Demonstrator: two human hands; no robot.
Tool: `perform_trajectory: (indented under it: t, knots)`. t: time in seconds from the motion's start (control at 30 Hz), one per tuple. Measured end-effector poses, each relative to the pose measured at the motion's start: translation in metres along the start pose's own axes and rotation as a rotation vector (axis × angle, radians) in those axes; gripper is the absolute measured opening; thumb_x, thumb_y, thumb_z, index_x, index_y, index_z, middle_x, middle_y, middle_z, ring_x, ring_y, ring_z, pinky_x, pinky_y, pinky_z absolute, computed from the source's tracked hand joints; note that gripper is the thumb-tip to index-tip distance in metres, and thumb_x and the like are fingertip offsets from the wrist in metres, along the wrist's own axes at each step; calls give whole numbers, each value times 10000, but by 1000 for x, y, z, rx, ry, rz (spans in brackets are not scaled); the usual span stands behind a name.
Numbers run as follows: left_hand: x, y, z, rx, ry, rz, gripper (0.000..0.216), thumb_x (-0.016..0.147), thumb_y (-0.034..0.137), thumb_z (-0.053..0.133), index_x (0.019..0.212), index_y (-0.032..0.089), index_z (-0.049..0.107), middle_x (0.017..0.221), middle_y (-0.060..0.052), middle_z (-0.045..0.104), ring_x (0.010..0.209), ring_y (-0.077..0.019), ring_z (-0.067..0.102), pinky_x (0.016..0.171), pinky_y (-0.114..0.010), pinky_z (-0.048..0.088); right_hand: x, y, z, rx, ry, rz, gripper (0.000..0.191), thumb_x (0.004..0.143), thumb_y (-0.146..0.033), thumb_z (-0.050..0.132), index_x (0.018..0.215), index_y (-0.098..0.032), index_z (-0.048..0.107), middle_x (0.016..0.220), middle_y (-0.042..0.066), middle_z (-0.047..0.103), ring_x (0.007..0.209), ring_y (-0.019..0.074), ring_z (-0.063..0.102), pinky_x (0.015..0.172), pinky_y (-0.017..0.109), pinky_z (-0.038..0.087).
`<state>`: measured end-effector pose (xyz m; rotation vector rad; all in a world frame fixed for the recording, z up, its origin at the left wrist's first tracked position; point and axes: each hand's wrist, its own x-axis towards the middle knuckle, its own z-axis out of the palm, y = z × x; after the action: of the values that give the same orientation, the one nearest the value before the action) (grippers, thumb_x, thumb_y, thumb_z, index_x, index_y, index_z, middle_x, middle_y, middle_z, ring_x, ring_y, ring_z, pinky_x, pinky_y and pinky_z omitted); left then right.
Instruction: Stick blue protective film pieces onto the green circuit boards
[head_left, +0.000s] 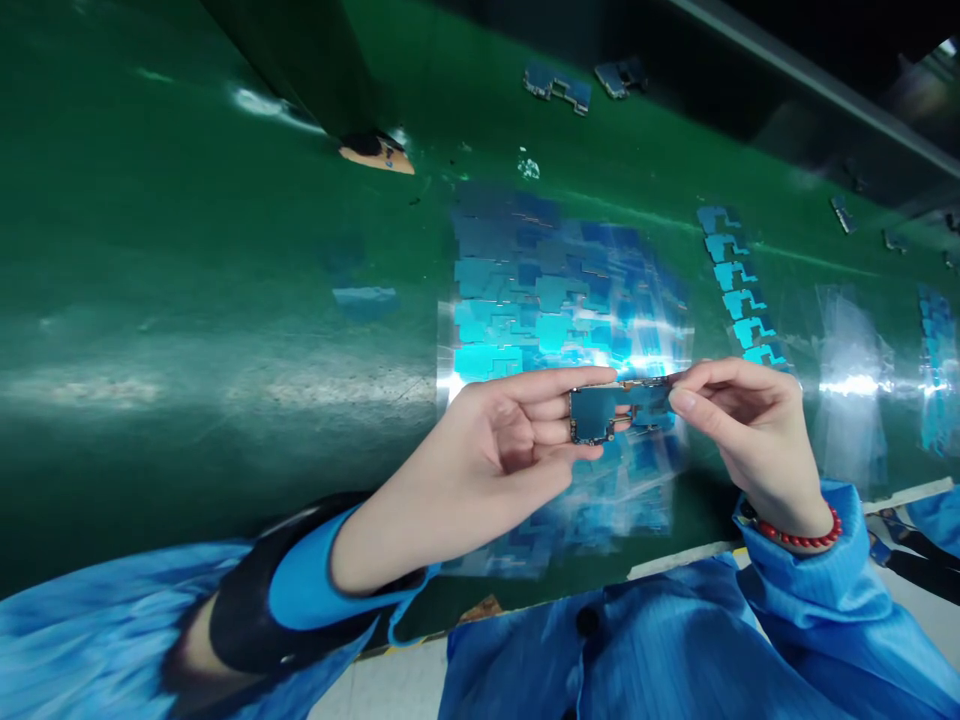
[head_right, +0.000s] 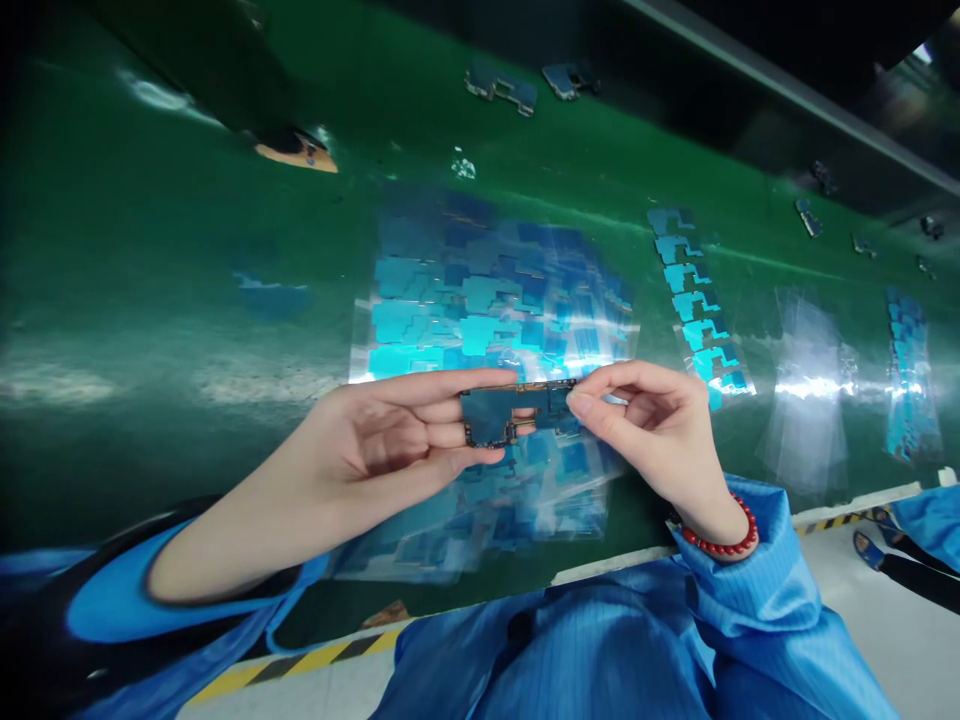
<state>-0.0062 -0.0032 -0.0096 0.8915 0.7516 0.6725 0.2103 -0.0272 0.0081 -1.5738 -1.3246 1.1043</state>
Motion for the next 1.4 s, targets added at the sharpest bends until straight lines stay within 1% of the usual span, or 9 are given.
perform_trajectory:
  t: [0.13,0.2,0.5,0.67,0.77,0.97,1.23,1.33,1.4]
  knots:
    - [0,2,1,22,29,-34,450,694,131,700,1136,207,686,623,21,654,587,-139,624,778,-322,567,0,-1,0,-34,19,-6,51,729,-260,769,754,-263,725,734,-10,680,606,124,569,445,226,429]
    - [0,2,1,22,34,-36,445,689,140,703,1128,208,691,692,-6,693,673,-177,661,783,-336,570,0,-1,0,-34,19,-17,52,726,-258,772,747,-259,724,728,-6,676,619,129,576,448,228,433]
    - [0,7,0,62,25,-61,463,702,135,689,1160,202,673,735,-11,720,733,-201,689,814,-352,571,0,-3,1,-39,19,-34,59,727,-243,773,737,-273,723,706,-17,666,655,128,575,472,219,432]
    - [0,5,1,52,32,-46,454,695,145,703,1141,223,682,682,3,712,777,-221,696,820,-355,576,0,-2,1,-57,36,-9,64,720,-279,773,745,-257,718,723,-3,674,616,141,573,448,243,428]
    - [0,3,1,29,37,-24,443,698,146,701,1133,228,687,687,0,714,776,-221,697,815,-355,578,0,-2,1,-55,30,-17,61,720,-267,773,747,-259,719,723,-4,674,615,137,571,436,238,412]
    - [0,3,1,-5,31,-50,454,688,103,701,1125,224,690,748,-9,729,769,-214,695,790,-342,583,0,-2,2,-57,29,-30,48,731,-264,762,746,-267,717,724,-12,676,578,125,556,438,242,412]
    - [0,6,1,5,36,-58,444,682,124,712,1115,220,696,685,-5,706,772,-218,689,790,-329,574,0,-3,2,-36,13,-43,64,733,-221,758,750,-271,722,722,-20,682,589,118,569,461,236,436]
    - [-1,7,0,71,27,-50,431,723,153,695,1148,227,680,613,12,659,657,-182,654,712,-297,565,0,-3,2,-41,17,-31,50,733,-232,757,746,-263,719,719,-13,683,592,125,577,464,243,448]
    - [-2,7,-1,111,19,-50,424,750,176,689,1170,232,667,545,34,586,531,-137,575,588,-244,526,0,-3,2,-42,20,-31,45,734,-237,756,744,-261,719,720,-12,685,590,126,582,472,245,459]
